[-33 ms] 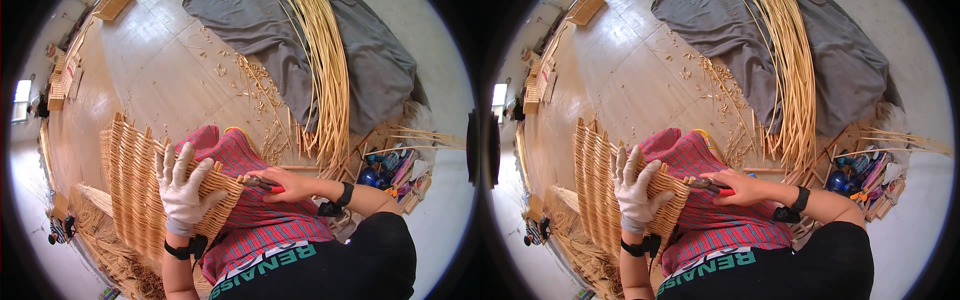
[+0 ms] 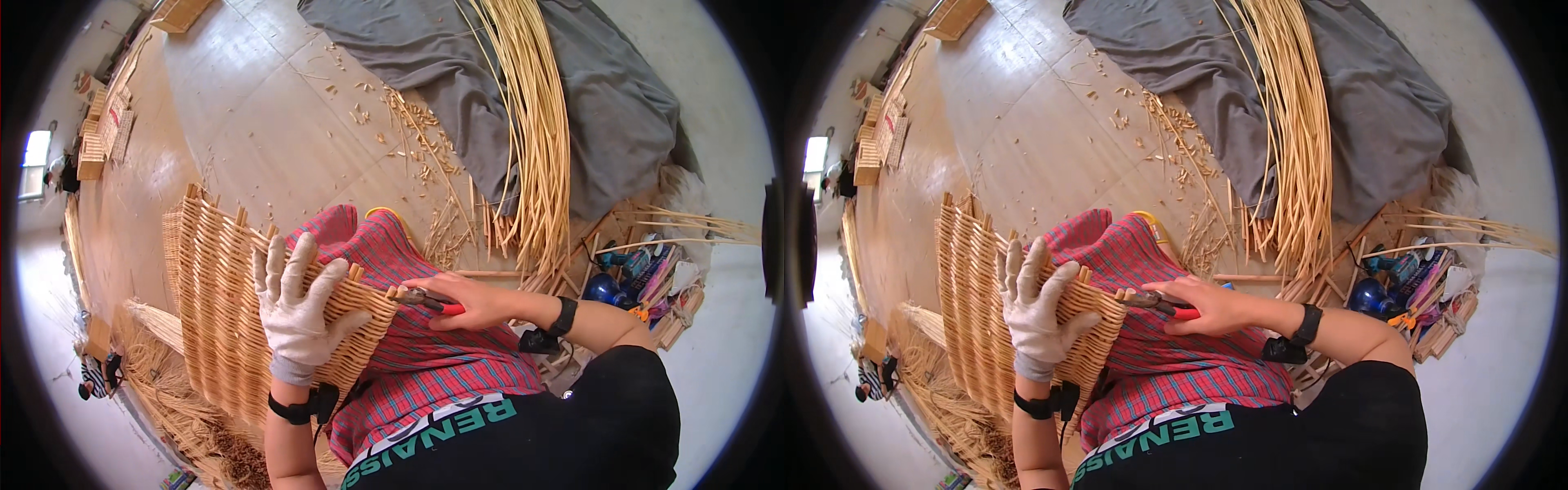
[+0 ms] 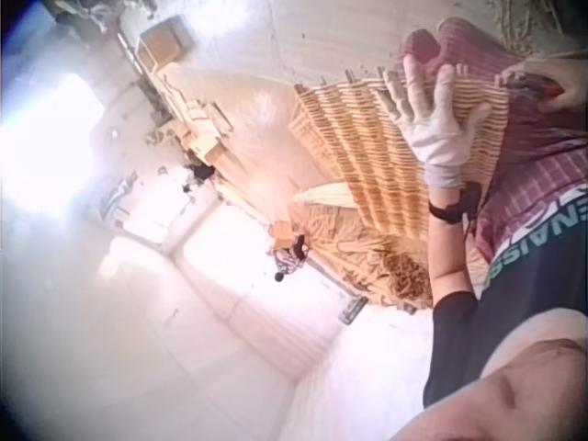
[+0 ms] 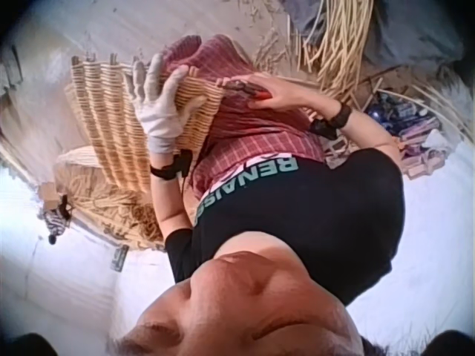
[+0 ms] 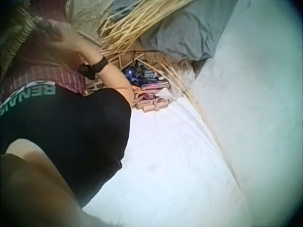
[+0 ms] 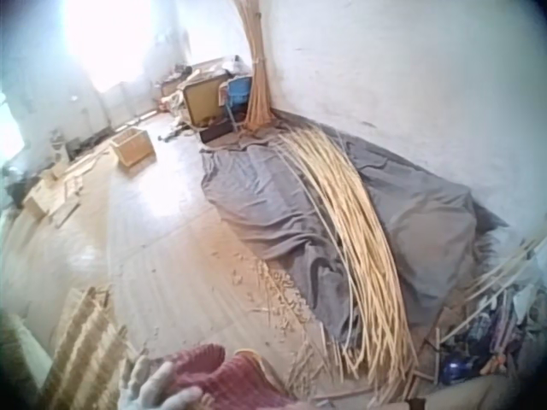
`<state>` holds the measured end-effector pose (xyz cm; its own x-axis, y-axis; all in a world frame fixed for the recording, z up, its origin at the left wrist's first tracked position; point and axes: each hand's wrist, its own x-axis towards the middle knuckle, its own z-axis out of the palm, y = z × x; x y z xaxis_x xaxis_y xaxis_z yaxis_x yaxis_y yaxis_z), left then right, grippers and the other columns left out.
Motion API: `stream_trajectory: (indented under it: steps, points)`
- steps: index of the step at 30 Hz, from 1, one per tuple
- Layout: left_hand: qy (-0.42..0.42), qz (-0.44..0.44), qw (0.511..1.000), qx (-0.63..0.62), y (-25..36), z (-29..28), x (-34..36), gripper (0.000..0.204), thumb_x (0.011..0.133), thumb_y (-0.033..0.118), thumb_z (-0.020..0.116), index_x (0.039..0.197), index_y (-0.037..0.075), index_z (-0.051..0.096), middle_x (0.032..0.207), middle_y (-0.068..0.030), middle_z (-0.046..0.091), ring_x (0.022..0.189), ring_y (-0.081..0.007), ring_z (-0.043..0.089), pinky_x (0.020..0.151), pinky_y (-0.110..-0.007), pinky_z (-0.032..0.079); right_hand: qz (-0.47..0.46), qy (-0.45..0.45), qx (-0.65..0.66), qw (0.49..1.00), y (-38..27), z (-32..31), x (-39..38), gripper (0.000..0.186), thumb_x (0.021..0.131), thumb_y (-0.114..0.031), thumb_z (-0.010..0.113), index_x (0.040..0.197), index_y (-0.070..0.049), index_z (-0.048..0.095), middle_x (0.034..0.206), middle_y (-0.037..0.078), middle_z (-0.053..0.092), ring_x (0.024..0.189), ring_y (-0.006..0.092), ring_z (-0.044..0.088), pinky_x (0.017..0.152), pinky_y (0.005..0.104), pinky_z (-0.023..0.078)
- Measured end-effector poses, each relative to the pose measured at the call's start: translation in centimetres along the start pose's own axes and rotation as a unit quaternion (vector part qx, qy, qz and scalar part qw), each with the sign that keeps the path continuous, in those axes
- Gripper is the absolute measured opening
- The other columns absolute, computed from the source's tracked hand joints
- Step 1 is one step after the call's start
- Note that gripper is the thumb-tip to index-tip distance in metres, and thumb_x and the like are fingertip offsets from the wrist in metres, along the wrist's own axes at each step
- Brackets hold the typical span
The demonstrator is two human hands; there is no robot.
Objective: Measure and trim wicker or rattan weaving components for a basket or mat.
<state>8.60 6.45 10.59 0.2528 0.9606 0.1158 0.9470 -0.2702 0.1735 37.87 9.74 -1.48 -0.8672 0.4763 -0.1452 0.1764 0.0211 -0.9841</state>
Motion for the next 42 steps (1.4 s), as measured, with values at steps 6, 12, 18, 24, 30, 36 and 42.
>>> stream_trajectory:
  steps: [6, 12, 18, 24, 30, 36, 42]
  points:
    - [-0.004, -0.011, 1.0, -0.014, 0.4, 0.0, 0.1, 0.069, 0.072, 0.061, 0.082, 0.125, 0.019, 0.073, 0.155, -0.0138, 0.05, 0.15, -0.0428, 0.035, 0.125, -0.059, 0.024, -0.001, 0.021, -0.032, 0.999, 0.7, 0.3, -0.3, 0.064, 0.094, -0.045, 0.071, 0.143, -0.01, 0.051, 0.12, 0.014, 0.064, 0.116, 0.0331, 0.058, 0.103, 0.0453, 0.044]
    - [0.009, -0.012, 1.0, -0.007, 0.1, 0.9, 0.0, 0.068, 0.071, 0.061, 0.084, 0.126, 0.023, 0.072, 0.158, -0.0094, 0.047, 0.152, -0.0385, 0.032, 0.126, -0.058, 0.021, 0.017, 0.033, -0.182, 0.983, 2.1, -0.1, -0.1, 0.042, 0.092, -0.043, 0.071, 0.108, -0.008, 0.052, 0.094, 0.02, 0.064, 0.094, 0.0418, 0.064, 0.078, 0.055, 0.049]
    - [0.021, -0.031, 0.999, -0.003, 0.0, 0.2, 0.2, 0.066, 0.069, 0.058, 0.086, 0.124, 0.023, 0.073, 0.158, -0.0111, 0.046, 0.152, -0.0415, 0.031, 0.126, -0.059, 0.021, 0.084, -0.02, -0.322, 0.943, -0.1, -6.5, 0.9, 0.044, 0.087, -0.042, 0.071, 0.105, -0.006, 0.052, 0.085, 0.024, 0.068, 0.084, 0.0435, 0.069, 0.073, 0.0551, 0.053]
    - [0.043, -0.021, 0.999, -0.018, -0.6, 0.4, -0.3, 0.074, 0.08, 0.059, 0.077, 0.138, 0.015, 0.064, 0.15, -0.0135, 0.054, 0.149, -0.0433, 0.038, 0.124, -0.06, 0.025, 0.033, 0.087, -0.192, 0.977, -0.1, -2.2, 1.9, 0.063, 0.091, -0.052, 0.07, 0.136, -0.012, 0.055, 0.109, 0.022, 0.069, 0.105, 0.04, 0.066, 0.088, 0.0504, 0.053]
    - [0.093, -0.025, 0.995, -0.026, -0.3, 0.9, -0.3, 0.054, 0.089, 0.028, 0.074, 0.138, 0.01, 0.06, 0.139, -0.0103, 0.061, 0.141, -0.0403, 0.047, 0.124, -0.059, 0.026, 0.049, 0.021, -0.083, 0.995, -1.7, -0.4, 4.2, 0.073, 0.092, -0.044, 0.075, 0.147, -0.005, 0.048, 0.133, 0.02, 0.062, 0.125, 0.0342, 0.059, 0.11, 0.0453, 0.042]
    - [0.098, -0.051, 0.992, -0.053, -0.2, 1.0, -0.1, 0.049, 0.093, 0.028, 0.07, 0.136, 0.008, 0.06, 0.137, -0.0143, 0.062, 0.14, -0.0447, 0.047, 0.123, -0.061, 0.027, 0.069, 0.042, -0.182, 0.98, -1.3, -1.1, 5.3, 0.046, 0.093, -0.048, 0.071, 0.117, -0.011, 0.06, 0.102, 0.017, 0.069, 0.099, 0.0381, 0.067, 0.083, 0.0498, 0.052]
    - [0.215, -0.064, 0.963, -0.15, -4.3, -0.7, -1.5, 0.062, 0.088, 0.021, 0.078, 0.143, 0.005, 0.054, 0.145, -0.0172, 0.057, 0.145, -0.0389, 0.045, 0.124, -0.056, 0.028, 0.06, 0.142, -0.228, 0.961, 1.4, -2.5, 6.5, 0.038, 0.093, -0.048, 0.07, 0.099, -0.012, 0.06, 0.082, 0.015, 0.068, 0.075, 0.0426, 0.066, 0.067, 0.0467, 0.052]
